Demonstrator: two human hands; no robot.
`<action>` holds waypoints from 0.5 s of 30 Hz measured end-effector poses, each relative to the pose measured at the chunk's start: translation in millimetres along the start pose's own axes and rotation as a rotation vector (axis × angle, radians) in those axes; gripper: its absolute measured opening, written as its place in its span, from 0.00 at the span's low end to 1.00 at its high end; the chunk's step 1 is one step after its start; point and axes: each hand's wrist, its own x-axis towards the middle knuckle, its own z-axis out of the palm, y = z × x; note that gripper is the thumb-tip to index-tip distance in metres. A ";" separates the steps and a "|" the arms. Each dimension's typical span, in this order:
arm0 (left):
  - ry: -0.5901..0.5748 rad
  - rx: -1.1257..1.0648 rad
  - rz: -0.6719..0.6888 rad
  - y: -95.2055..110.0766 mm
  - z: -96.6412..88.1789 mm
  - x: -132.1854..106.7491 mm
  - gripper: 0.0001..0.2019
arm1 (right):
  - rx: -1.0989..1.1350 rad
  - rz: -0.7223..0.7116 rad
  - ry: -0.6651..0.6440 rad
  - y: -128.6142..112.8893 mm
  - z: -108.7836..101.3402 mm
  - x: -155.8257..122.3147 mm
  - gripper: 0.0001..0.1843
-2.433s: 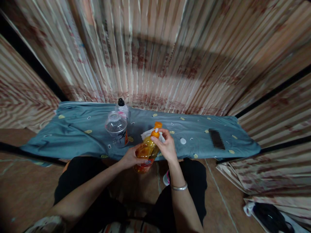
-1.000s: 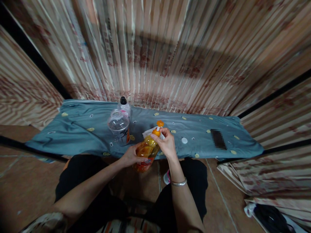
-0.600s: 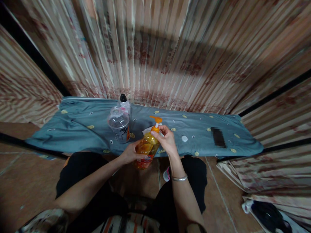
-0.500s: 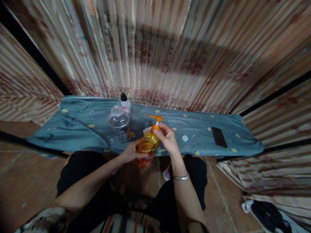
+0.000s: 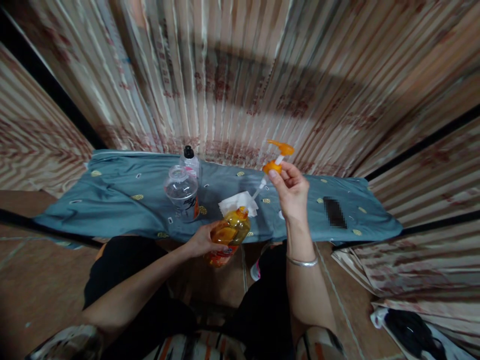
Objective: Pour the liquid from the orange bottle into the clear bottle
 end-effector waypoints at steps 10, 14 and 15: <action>-0.013 -0.042 -0.034 -0.8 3.9 1.8 0.40 | -0.021 -0.285 0.145 -47.1 -46.1 61.7 0.27; -0.021 -0.059 -0.036 -2.6 6.7 2.9 0.41 | -0.030 -0.344 0.214 -32.1 -64.4 79.6 0.25; -0.025 -0.066 -0.035 -3.1 7.2 3.1 0.41 | -0.069 -0.354 0.216 -23.7 -65.4 81.4 0.26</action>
